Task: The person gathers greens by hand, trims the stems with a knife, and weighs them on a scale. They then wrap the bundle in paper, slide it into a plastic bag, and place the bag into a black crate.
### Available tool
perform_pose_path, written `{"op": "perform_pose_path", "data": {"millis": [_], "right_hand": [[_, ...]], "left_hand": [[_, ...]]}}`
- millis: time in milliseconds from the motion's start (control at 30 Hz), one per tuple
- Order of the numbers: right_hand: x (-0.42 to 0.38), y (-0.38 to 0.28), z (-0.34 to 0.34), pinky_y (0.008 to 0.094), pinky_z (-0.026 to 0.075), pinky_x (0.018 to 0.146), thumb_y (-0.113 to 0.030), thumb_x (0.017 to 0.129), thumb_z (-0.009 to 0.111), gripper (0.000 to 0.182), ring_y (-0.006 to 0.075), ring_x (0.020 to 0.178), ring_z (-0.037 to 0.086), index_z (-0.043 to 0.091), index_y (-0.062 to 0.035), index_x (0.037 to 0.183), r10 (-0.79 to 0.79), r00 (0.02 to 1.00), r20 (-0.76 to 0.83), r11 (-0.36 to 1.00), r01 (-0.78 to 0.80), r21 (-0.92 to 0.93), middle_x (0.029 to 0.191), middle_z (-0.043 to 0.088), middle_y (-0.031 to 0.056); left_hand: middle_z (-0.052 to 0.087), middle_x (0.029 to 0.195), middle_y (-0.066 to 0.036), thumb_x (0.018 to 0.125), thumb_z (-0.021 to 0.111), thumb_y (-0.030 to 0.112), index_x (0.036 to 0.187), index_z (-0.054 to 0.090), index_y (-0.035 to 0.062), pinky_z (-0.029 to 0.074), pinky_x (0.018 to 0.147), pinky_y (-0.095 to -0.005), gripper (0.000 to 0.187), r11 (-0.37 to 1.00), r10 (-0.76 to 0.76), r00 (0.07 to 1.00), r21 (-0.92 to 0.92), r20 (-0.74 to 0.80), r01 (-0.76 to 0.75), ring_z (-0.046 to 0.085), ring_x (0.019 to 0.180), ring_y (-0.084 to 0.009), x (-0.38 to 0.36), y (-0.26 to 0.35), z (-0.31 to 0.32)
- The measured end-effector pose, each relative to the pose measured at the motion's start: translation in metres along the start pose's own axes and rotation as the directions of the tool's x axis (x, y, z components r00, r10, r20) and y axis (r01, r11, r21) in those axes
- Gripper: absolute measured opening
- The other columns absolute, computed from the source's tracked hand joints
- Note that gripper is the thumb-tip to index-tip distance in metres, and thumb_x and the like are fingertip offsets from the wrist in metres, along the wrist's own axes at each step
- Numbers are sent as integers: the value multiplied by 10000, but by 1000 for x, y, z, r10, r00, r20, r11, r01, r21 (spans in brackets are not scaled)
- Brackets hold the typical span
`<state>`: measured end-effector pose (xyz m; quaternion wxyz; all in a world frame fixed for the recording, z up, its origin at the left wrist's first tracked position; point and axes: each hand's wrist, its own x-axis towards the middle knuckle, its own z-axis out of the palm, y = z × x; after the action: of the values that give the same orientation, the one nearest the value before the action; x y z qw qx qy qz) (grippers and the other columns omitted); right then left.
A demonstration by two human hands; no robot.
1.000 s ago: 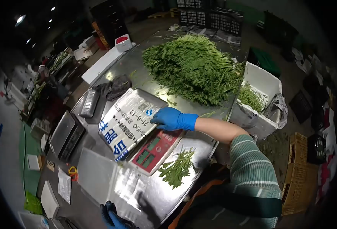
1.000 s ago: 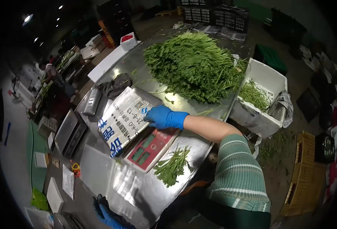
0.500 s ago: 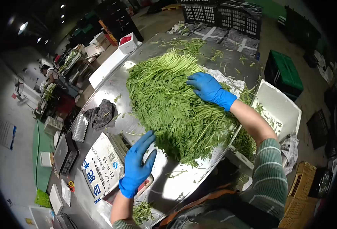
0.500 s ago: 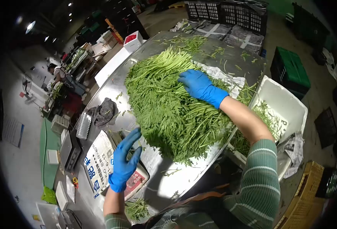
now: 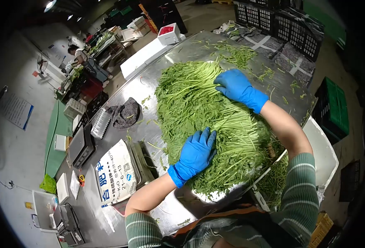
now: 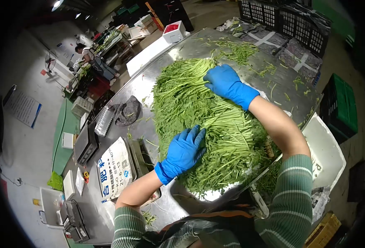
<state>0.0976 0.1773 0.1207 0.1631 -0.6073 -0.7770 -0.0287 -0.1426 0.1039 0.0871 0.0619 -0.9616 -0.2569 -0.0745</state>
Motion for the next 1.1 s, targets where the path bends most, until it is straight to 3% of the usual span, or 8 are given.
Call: {"op": "perform_pose_path", "data": {"millis": [133, 267, 367, 567, 700, 800, 933, 1100], "right_hand": [[57, 22, 38, 397, 441, 794, -173, 741, 568, 290, 309, 895, 566, 602, -126, 1025, -166, 984, -67, 964, 176, 197, 953, 599, 134], [91, 27, 41, 357, 461, 768, -177, 700, 627, 294, 271, 860, 584, 623, -143, 991, -58, 958, 279, 979, 0, 204, 970, 615, 99], [98, 27, 39, 343, 466, 743, -207, 691, 648, 295, 262, 836, 593, 627, -135, 976, -85, 931, 354, 974, 3, 227, 941, 623, 93], [101, 50, 22, 350, 455, 703, -226, 776, 570, 241, 248, 776, 588, 573, -54, 945, -41, 999, 17, 812, 23, 584, 844, 611, 141], [88, 42, 8, 327, 455, 760, -265, 782, 608, 330, 212, 839, 590, 568, -47, 1027, -43, 964, 261, 859, -98, 503, 949, 617, 123], [82, 37, 31, 322, 459, 771, -344, 738, 648, 447, 229, 854, 598, 574, -64, 1078, -171, 934, 314, 887, 7, 462, 961, 619, 135], [88, 30, 37, 332, 461, 760, -362, 712, 653, 415, 258, 821, 606, 623, -48, 982, -155, 939, 309, 905, 9, 426, 922, 626, 148], [114, 49, 39, 303, 459, 738, -281, 770, 632, 327, 210, 771, 604, 622, -57, 1009, -43, 981, 190, 689, -109, 716, 896, 639, 142]], "left_hand": [[417, 1239, -164, 806, 506, 353, 1256, 374, 69, 387, 854, -399, 548, 998, 0, 1000, -62, 17, 1, 452, 1050, -320, -2, -4, -7], [382, 1272, -175, 798, 527, 346, 1240, 394, 63, 377, 870, -398, 540, 993, 25, 1000, -112, 15, -23, 445, 1057, -330, -6, -8, -10], [359, 1290, -183, 792, 536, 335, 1231, 400, 58, 370, 881, -401, 536, 988, 25, 999, -156, 32, -19, 432, 1076, -338, -6, -11, -14], [364, 1290, -173, 774, 560, 337, 1204, 444, 75, 344, 922, -404, 517, 976, 28, 999, -216, 42, -18, 393, 1137, -340, -3, -15, -17], [351, 1299, -175, 797, 520, 356, 1216, 428, 65, 315, 949, -416, 519, 978, 44, 998, -204, 48, -33, 369, 1156, -348, -1, -17, -15], [351, 1309, -148, 776, 556, 348, 1217, 436, 88, 318, 944, -409, 526, 980, 30, 998, -197, 55, -18, 369, 1166, -335, 0, -17, -14], [326, 1331, -136, 778, 553, 353, 1221, 433, 88, 306, 952, -409, 529, 975, 29, 997, -221, 66, -13, 352, 1183, -333, -1, -17, -13], [313, 1341, -132, 776, 554, 354, 1223, 429, 82, 305, 953, -406, 537, 972, 32, 998, -233, 54, -19, 342, 1192, -329, -3, -20, -11]]}}
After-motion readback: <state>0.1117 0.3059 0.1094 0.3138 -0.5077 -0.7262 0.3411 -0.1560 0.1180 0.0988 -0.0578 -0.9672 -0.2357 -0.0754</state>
